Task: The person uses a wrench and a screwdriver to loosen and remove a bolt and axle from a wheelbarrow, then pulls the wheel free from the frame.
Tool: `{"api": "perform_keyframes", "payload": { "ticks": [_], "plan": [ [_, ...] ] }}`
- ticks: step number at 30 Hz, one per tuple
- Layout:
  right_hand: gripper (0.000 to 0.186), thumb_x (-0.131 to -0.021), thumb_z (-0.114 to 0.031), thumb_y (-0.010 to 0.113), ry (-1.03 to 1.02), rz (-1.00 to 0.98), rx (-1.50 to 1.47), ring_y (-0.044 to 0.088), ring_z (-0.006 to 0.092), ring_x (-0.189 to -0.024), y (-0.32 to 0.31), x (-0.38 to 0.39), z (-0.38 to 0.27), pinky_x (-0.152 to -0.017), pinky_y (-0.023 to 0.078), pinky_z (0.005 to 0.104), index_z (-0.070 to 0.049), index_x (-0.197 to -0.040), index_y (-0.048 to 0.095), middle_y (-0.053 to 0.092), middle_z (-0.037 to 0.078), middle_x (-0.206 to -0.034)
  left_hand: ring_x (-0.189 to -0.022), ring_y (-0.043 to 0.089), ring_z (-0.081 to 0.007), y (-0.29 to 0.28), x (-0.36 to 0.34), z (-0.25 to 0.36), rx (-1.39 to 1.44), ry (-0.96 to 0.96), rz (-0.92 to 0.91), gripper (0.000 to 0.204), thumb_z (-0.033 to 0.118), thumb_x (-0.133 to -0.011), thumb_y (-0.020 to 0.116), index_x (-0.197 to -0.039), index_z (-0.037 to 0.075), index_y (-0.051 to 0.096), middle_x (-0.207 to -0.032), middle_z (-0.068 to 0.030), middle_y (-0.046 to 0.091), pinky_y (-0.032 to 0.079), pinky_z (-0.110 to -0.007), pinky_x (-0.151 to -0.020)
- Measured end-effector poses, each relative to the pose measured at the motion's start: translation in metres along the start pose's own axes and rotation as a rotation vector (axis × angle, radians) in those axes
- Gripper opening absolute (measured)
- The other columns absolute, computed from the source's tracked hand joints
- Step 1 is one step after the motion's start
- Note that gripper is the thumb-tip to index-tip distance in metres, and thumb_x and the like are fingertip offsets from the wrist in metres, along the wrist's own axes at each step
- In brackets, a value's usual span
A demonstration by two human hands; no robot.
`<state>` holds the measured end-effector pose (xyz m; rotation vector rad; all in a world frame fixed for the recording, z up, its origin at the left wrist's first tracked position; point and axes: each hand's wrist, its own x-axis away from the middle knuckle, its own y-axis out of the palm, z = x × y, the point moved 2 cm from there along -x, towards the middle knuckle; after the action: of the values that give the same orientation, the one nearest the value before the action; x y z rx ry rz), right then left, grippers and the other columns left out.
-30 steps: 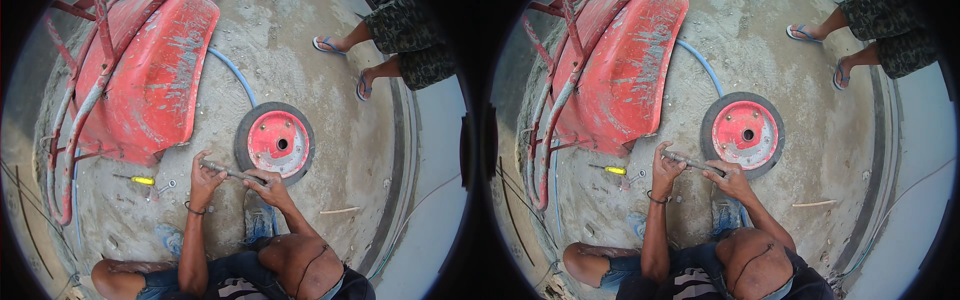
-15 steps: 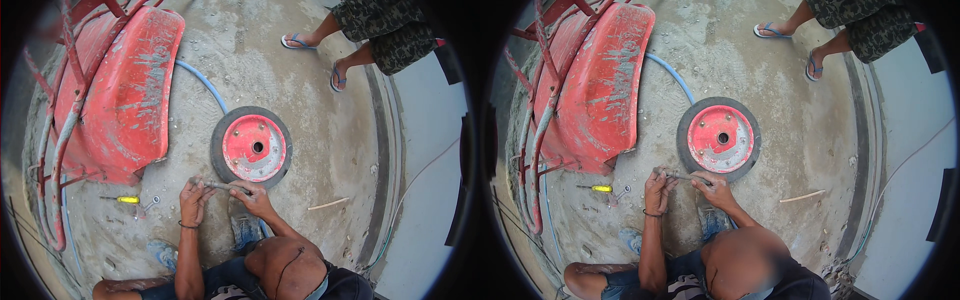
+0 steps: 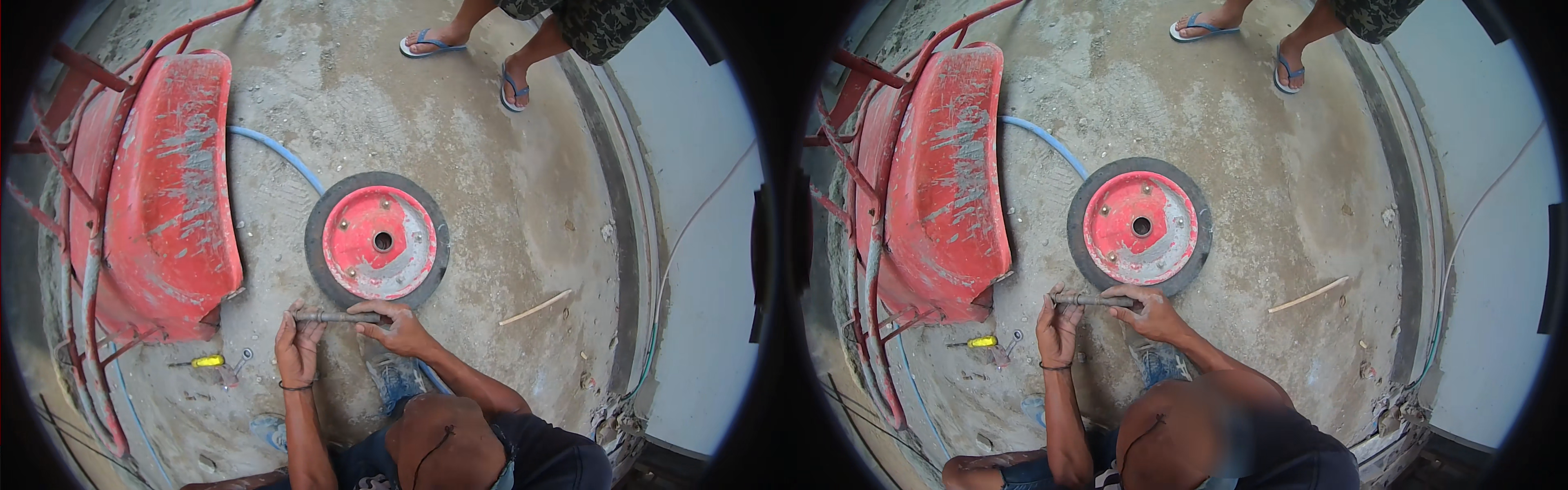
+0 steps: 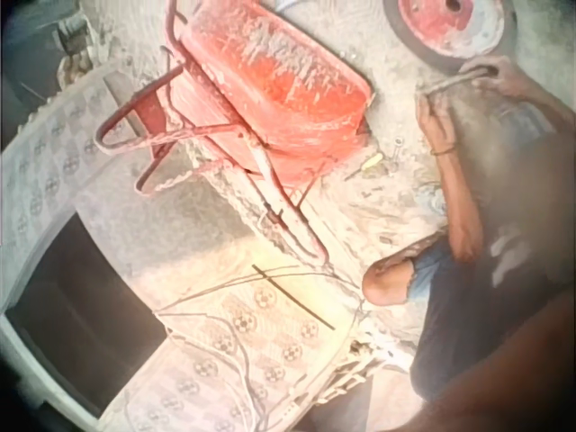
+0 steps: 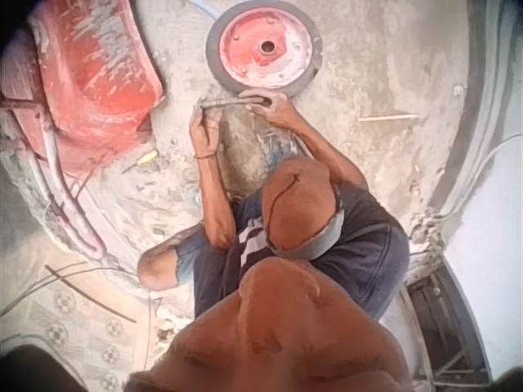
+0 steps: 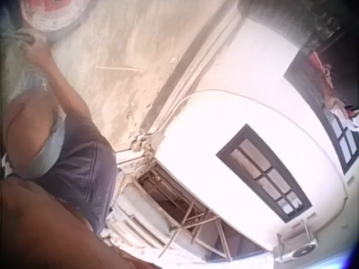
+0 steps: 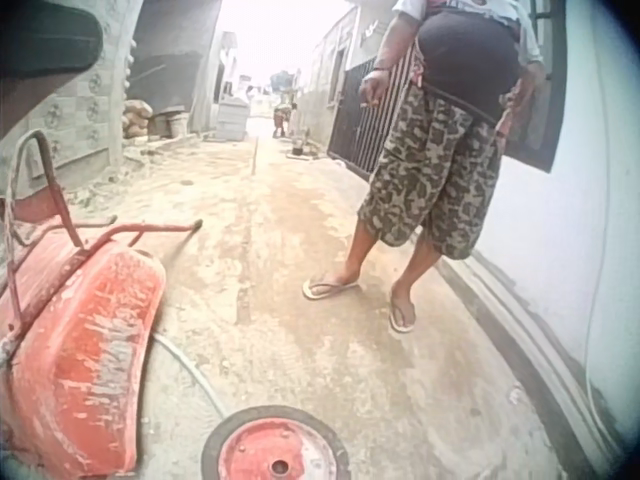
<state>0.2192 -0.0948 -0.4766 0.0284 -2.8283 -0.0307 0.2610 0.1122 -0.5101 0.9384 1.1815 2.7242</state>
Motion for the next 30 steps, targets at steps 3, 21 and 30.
{"api": "perform_keyframes", "payload": {
  "ticks": [3, 21, 30],
  "plan": [
    [0.030, -0.086, -0.020, 0.071, 0.010, 0.018, 0.004, 0.056, 0.0077, -0.080, -0.004, 0.001, 0.001, -0.069, 0.046, 0.0236, -0.008, -0.113, 0.068, 0.068, 0.002, -0.096, -0.104, 0.062, -0.0258, 0.004, 0.000, -0.004, 0.038, -0.021, -0.010, 0.044, 0.033, -0.100, 0.047, -0.131, 0.001, 0.044, -0.109, -0.0159, 0.063, 0.051, -0.041, -0.091],
    [0.036, -0.082, -0.020, 0.074, -0.090, 0.009, 0.234, 0.059, 0.0124, -0.076, -0.011, -0.001, -0.005, -0.069, 0.049, 0.0274, -0.007, -0.115, 0.065, 0.069, 0.008, -0.096, -0.094, 0.066, -0.0266, 0.011, -0.002, -0.003, -0.045, 0.047, 0.037, 0.042, 0.034, -0.101, 0.044, -0.130, 0.003, 0.042, -0.108, -0.0213, 0.062, 0.056, -0.040, -0.082],
    [0.030, -0.081, -0.021, 0.077, 0.154, 0.054, 0.148, 0.053, 0.0058, -0.063, -0.010, 0.000, -0.003, -0.060, 0.045, 0.0234, -0.006, -0.106, 0.071, 0.069, 0.002, -0.086, -0.105, 0.063, -0.0296, 0.017, -0.003, 0.006, -0.056, 0.006, -0.050, 0.050, 0.028, -0.101, 0.046, -0.139, -0.002, 0.035, -0.117, -0.0226, 0.059, 0.053, -0.044, -0.091]
  ]
}}
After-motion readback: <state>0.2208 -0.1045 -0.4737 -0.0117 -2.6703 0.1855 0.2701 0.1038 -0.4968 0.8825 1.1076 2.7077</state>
